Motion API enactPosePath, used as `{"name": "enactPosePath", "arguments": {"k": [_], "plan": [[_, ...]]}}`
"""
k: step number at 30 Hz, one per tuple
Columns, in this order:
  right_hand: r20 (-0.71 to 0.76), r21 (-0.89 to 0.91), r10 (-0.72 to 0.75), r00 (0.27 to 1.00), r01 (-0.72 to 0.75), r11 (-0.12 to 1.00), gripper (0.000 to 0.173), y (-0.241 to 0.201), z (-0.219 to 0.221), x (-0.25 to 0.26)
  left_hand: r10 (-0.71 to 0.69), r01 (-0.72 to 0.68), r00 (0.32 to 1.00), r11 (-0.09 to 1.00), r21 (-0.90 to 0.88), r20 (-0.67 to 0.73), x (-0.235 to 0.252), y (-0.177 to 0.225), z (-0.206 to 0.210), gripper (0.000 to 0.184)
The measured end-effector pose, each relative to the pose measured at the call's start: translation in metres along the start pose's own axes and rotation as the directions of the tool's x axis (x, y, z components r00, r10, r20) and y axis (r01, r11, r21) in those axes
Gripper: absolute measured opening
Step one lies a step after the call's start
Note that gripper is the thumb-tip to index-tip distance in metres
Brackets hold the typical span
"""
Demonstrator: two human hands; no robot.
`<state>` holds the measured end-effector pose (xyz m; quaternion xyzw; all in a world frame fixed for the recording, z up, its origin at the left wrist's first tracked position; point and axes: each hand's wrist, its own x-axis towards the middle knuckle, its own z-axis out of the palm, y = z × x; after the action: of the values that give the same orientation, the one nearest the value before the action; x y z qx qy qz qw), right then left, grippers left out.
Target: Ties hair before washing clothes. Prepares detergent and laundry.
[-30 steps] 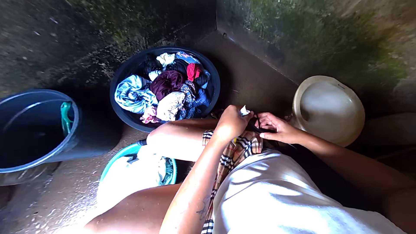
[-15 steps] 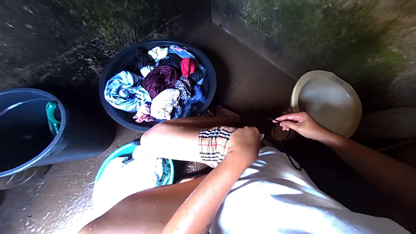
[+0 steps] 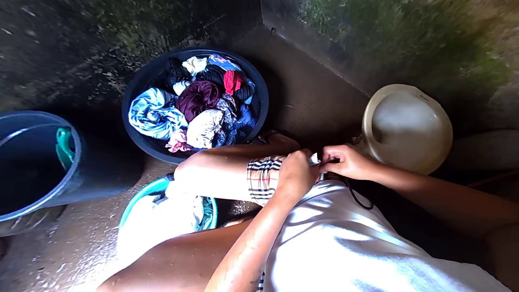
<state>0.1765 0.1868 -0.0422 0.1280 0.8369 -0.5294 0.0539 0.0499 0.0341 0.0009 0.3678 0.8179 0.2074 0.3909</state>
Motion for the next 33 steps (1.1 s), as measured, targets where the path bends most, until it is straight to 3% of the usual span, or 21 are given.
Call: {"name": "enactPosePath", "arguments": {"k": [3, 5, 9, 12, 18, 20, 24, 27, 30, 33], "plan": [[-0.072, -0.006, -0.097, 0.993, 0.097, 0.995, 0.013, 0.008, 0.011, 0.011, -0.014, 0.014, 1.0, 1.0, 0.004, -0.01, 0.0, -0.003, -0.001, 0.027], [0.042, 0.08, -0.109, 0.993, 0.105, 0.991, 0.015, 0.017, 0.002, 0.014, -0.013, 0.013, 1.0, 1.0, -0.012, -0.008, -0.001, -0.008, -0.001, 0.027], [0.16, 0.283, 0.065, 0.985, -0.109, 0.953, 0.023, 0.03, -0.027, 0.004, -0.014, 0.014, 1.0, 1.0, 0.003, 0.022, -0.002, -0.007, -0.002, 0.028], [0.279, 0.211, 0.205, 0.938, -0.268, 0.94, 0.031, 0.042, -0.034, -0.002, 0.001, -0.001, 1.0, 1.0, 0.009, 0.03, -0.001, -0.008, -0.001, 0.027], [0.486, 0.138, 0.294, 0.823, -0.404, 0.904, 0.03, 0.065, -0.048, -0.013, 0.002, -0.003, 0.999, 1.0, 0.026, 0.047, -0.001, -0.008, -0.004, 0.027], [0.455, 0.151, 0.306, 0.836, -0.412, 0.899, 0.027, 0.073, -0.049, -0.017, 0.004, -0.006, 0.999, 1.0, 0.029, 0.051, -0.001, -0.008, -0.005, 0.028], [0.385, 0.295, 0.325, 0.864, -0.449, 0.844, 0.007, 0.073, -0.04, -0.018, -0.005, 0.003, 0.999, 1.0, 0.031, 0.053, -0.002, -0.005, -0.004, 0.028], [0.319, 0.39, 0.319, 0.892, -0.431, 0.814, 0.009, 0.065, -0.036, -0.011, -0.008, 0.006, 0.999, 0.999, 0.038, 0.05, -0.002, -0.004, -0.004, 0.027], [0.163, 0.351, 0.244, 0.956, -0.287, 0.891, 0.007, 0.053, -0.034, 0.002, -0.009, 0.008, 0.999, 0.999, 0.033, 0.031, -0.004, -0.001, -0.004, 0.027], [0.13, 0.222, 0.209, 0.969, -0.234, 0.947, 0.004, 0.034, -0.027, 0.01, -0.022, 0.021, 1.0, 0.999, 0.035, 0.011, -0.006, 0.006, -0.002, 0.025]]}}
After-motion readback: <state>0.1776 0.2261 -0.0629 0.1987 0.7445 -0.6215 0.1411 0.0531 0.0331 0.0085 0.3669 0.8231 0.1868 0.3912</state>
